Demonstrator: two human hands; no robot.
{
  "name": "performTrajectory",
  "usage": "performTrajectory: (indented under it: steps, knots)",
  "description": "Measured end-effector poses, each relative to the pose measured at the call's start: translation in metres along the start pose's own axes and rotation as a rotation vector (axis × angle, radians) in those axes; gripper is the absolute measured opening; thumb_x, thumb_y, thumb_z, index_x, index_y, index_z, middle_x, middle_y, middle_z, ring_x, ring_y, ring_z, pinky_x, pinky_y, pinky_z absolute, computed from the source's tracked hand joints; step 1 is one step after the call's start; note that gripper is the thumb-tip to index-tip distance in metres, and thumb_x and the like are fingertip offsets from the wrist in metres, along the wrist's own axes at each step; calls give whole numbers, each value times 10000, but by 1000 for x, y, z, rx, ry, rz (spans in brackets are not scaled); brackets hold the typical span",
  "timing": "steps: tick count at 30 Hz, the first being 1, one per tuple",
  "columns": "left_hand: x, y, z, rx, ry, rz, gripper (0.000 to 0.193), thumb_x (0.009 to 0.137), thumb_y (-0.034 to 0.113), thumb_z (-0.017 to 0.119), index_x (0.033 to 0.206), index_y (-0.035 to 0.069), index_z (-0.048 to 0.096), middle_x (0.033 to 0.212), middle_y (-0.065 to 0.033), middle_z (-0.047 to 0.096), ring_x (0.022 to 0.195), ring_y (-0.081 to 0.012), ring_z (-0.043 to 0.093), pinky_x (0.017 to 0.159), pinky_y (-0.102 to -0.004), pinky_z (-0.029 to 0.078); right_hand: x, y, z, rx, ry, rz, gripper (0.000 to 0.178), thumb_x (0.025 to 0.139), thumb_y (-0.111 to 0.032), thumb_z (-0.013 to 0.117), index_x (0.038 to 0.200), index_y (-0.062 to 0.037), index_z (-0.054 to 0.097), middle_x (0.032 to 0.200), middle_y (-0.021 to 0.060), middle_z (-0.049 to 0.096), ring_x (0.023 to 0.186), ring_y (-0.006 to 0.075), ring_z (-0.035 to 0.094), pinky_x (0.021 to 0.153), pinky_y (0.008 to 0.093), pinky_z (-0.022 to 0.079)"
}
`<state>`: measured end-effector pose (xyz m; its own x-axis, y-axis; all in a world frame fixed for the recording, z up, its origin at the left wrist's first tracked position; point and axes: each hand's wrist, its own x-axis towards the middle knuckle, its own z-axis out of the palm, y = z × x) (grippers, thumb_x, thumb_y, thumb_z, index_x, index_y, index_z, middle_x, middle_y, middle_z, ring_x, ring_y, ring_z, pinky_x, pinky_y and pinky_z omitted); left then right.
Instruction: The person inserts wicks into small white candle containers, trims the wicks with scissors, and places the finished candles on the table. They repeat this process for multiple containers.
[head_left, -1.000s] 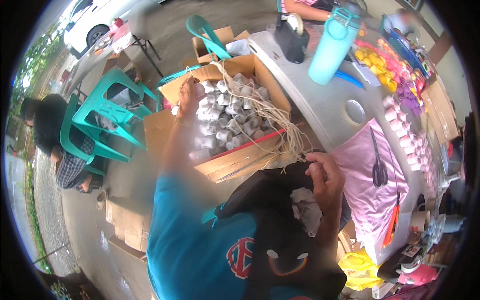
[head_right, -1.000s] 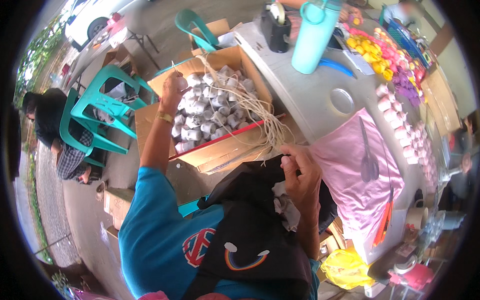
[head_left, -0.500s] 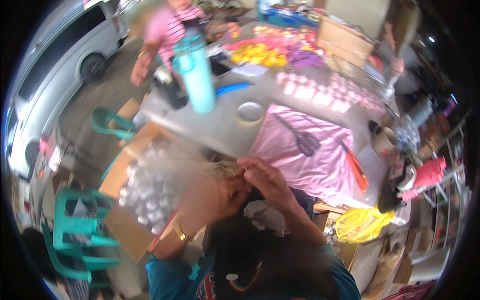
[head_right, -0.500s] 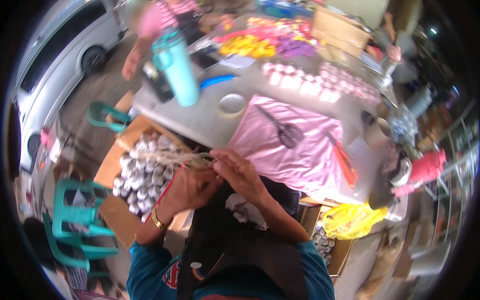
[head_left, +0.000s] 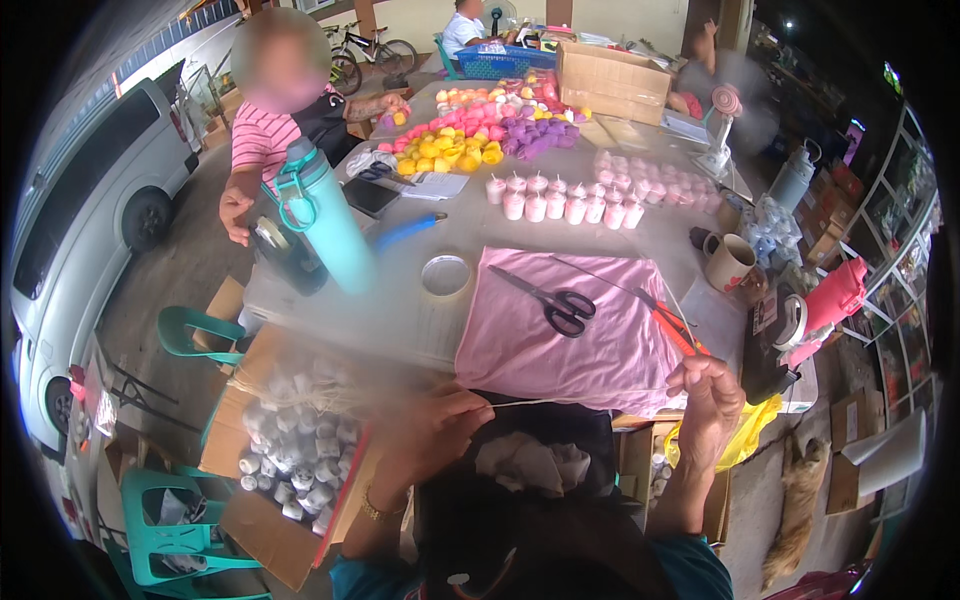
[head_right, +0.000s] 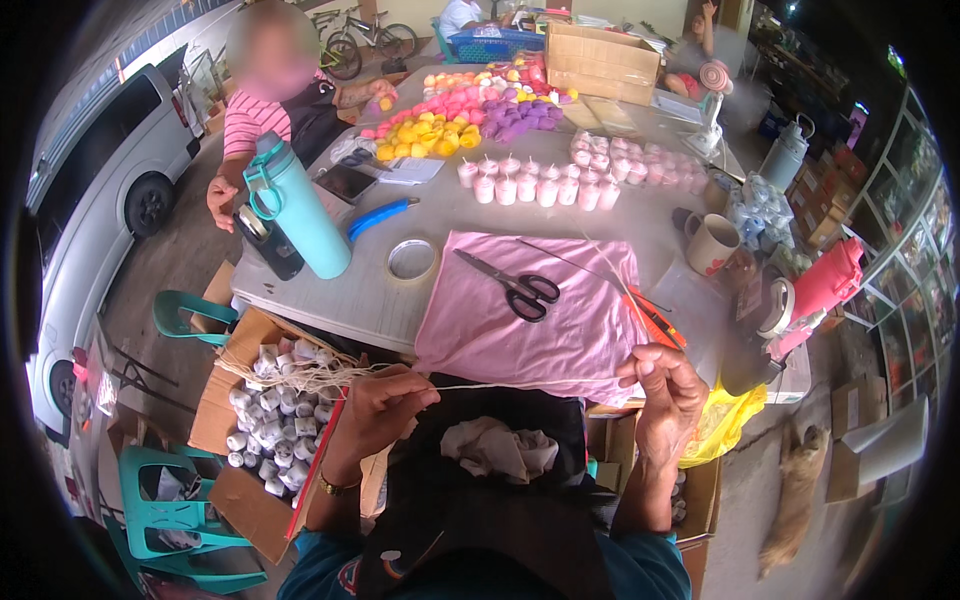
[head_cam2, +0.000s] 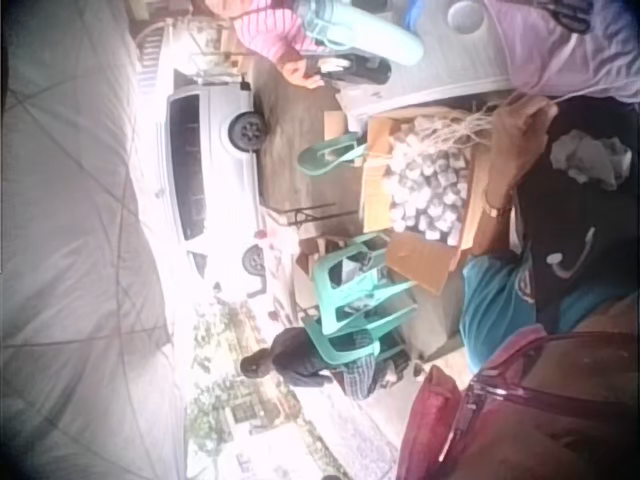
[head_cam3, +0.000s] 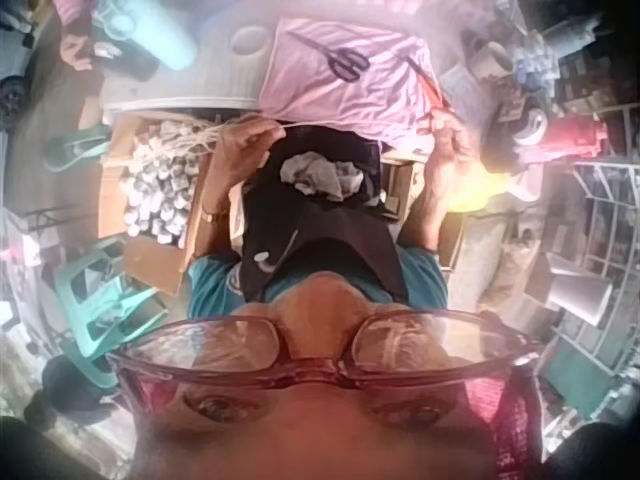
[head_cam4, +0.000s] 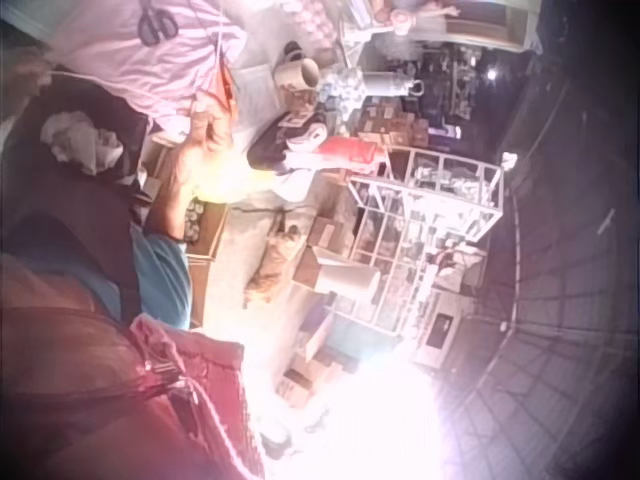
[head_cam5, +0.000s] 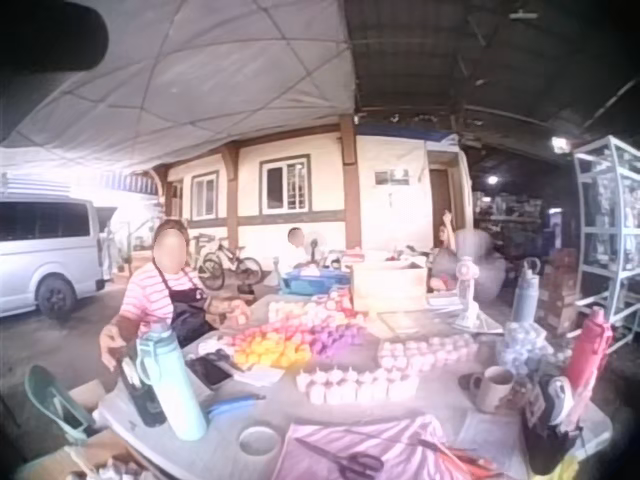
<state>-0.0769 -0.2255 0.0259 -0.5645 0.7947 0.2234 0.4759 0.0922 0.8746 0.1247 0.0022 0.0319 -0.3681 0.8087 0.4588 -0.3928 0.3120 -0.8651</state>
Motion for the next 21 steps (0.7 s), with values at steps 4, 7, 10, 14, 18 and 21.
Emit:
performTrajectory:
  steps: [4, 7, 10, 14, 18, 21]
  knots:
    - [4, -1, -2, 141, 91, 132, 45, 841, 8, 646, 863, -29, 660, 760, -48, 608, 563, -109, 556, 484, -264, 391, -2, 0, -7, -264, 4, 39, 103, 898, -46, 616, 960, 19, 667, 775, 79, 671, 651, 141, 602, 655, 276, 495]
    - [3, 0, 5, 104, 54, 41, 53, 827, 28, 663, 858, -14, 663, 736, -82, 616, 531, -174, 577, 485, -303, 414, -1, -5, 1, -839, -93, -67, 220, 815, 18, 644, 1034, -7, 652, 950, 120, 649, 779, 204, 639, 718, 315, 521]
    - [9, 0, 21, 295, 39, 254, 71, 808, 59, 678, 846, 2, 662, 734, -131, 623, 546, -267, 602, 504, -346, 442, -13, -6, 30, -1097, -104, -312, 419, 711, 22, 684, 1120, -56, 630, 1135, 165, 570, 943, 316, 625, 784, 382, 531]
    - [17, -2, 32, 242, 10, 205, 94, 795, 65, 677, 862, 4, 654, 759, -151, 642, 592, -291, 628, 535, -350, 469, -30, 6, 76, -486, -734, -78, 369, 755, 11, 687, 1114, -34, 614, 1155, 191, 591, 933, 356, 655, 739, 404, 545]
    - [20, -1, 22, 32, 34, 126, 84, 863, 68, 631, 876, -13, 647, 663, -70, 619, 530, -109, 568, 495, -253, 415, -28, 27, 97, -377, -647, -101, 249, 791, 27, 684, 1033, -11, 637, 906, 124, 656, 762, 230, 658, 650, 299, 520]
    - [9, 5, 10, -8, 97, -123, 105, 898, 84, 599, 869, -4, 647, 623, -48, 584, 515, -74, 522, 487, -225, 393, -18, 34, 91, -275, -522, 54, 56, 882, -14, 639, 937, -7, 646, 749, 3, 598, 579, 53, 501, 526, 204, 416]
